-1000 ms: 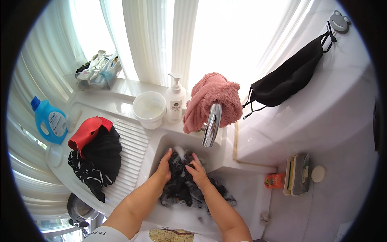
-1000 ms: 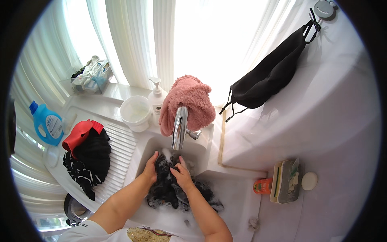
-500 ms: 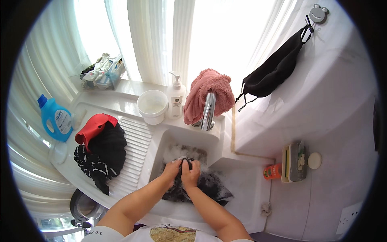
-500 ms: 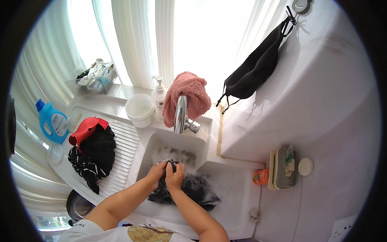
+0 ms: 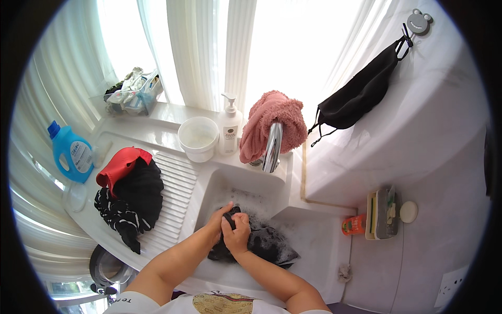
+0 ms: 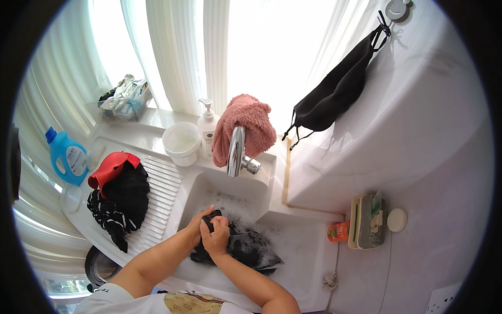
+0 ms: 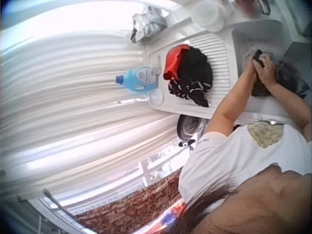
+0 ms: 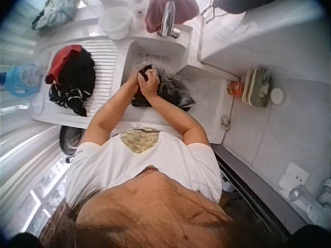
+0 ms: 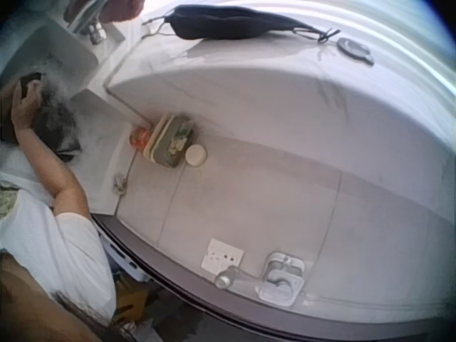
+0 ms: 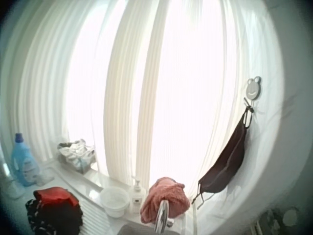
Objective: The person washes black clothing by hand in a sink filled with soapy water, scrubbing the fabric against itself and submerged it repeatedly.
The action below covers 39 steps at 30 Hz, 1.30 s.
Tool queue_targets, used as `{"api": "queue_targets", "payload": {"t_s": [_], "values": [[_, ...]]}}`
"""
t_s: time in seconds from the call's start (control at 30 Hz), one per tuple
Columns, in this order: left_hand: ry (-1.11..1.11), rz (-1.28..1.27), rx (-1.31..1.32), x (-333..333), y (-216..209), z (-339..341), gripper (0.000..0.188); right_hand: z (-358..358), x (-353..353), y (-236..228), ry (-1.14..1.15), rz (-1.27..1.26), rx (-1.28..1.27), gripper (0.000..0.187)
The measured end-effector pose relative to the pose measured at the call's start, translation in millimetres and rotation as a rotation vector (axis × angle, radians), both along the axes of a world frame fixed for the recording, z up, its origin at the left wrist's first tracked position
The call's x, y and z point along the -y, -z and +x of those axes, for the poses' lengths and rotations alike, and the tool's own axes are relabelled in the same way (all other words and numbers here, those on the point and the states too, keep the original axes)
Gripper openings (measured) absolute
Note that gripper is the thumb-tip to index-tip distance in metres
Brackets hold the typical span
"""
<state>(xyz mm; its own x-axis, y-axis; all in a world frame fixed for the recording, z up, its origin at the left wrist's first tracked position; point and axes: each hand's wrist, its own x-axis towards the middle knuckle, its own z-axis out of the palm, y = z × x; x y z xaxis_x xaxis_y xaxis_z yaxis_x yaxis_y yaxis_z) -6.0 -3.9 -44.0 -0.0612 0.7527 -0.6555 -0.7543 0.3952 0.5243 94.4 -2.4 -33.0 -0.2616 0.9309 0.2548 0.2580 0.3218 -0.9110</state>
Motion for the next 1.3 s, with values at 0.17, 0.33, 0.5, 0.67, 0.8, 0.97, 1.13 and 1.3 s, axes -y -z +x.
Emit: {"api": "queue_targets", "payload": {"t_s": [0.17, 0.33, 0.5, 0.67, 0.8, 0.97, 1.13, 1.3], "values": [[0.192, -0.025, -0.336, -22.5, -30.6, -0.9, 0.048, 21.8, -109.9, 57.3, 0.281, 0.152, 0.102, 0.027], [0.374, -0.103, -1.496, -34.9, 12.1, -21.3, 0.097, 36.7, -118.4, 72.8, 0.092, 0.061, 0.584, 0.038], [0.724, -0.257, -1.487, -40.5, 49.1, 4.4, 0.069, 35.4, -110.8, 95.6, -0.190, -0.225, 1.034, 0.036], [0.932, -0.233, -1.449, -56.9, 154.0, -9.3, 0.046, 34.8, -127.7, 173.4, -0.278, -0.332, 1.053, 0.034], [-0.079, -0.139, -0.858, -62.6, 152.8, -33.7, 0.041, 28.0, -153.9, 137.9, -0.409, -0.691, 0.741, 0.035], [-0.386, 0.201, 0.104, -47.7, 45.5, -19.1, 0.042, 43.2, -102.8, 56.5, -0.515, -0.756, -0.259, 0.033], [0.237, 0.052, 0.229, -33.5, 42.4, -15.6, 0.043, 30.9, -39.6, 21.6, -0.212, -0.001, 0.072, 0.025], [0.088, 0.043, -0.312, -13.0, -14.3, 31.1, 0.040, 24.0, -59.5, 34.6, 0.321, -0.186, 0.009, 0.026]]}}
